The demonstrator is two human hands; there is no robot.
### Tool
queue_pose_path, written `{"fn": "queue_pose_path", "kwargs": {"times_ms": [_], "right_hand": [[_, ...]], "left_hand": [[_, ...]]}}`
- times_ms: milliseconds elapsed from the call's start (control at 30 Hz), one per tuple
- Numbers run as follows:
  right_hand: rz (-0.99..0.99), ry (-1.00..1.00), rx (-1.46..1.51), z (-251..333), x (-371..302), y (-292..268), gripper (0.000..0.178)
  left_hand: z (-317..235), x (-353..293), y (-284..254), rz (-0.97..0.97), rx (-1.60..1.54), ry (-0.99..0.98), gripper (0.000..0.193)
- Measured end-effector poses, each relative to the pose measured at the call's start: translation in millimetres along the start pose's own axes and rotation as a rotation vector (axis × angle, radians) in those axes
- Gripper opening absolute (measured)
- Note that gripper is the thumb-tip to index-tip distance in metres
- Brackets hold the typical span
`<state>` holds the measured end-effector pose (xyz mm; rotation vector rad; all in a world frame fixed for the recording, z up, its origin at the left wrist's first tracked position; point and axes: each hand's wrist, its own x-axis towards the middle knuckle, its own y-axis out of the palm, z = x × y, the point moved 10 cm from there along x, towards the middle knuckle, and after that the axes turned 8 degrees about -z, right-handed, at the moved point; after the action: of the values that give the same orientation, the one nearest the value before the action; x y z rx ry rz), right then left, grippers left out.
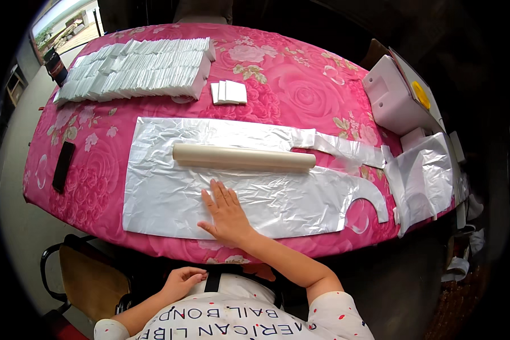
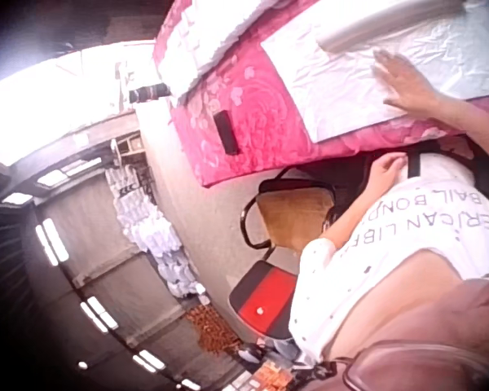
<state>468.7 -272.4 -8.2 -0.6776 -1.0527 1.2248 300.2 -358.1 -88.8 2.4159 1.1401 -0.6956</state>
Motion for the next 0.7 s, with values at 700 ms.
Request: {"fn": "queue_pose_path", "kwargs": {"times_ms": [700], "right_hand": [[0.047,-0.333,0.272,84,-30,-17,0.014]], "left_hand": [[-116,-14,-44,-0.185,0.822,0.493,0.018]]}}
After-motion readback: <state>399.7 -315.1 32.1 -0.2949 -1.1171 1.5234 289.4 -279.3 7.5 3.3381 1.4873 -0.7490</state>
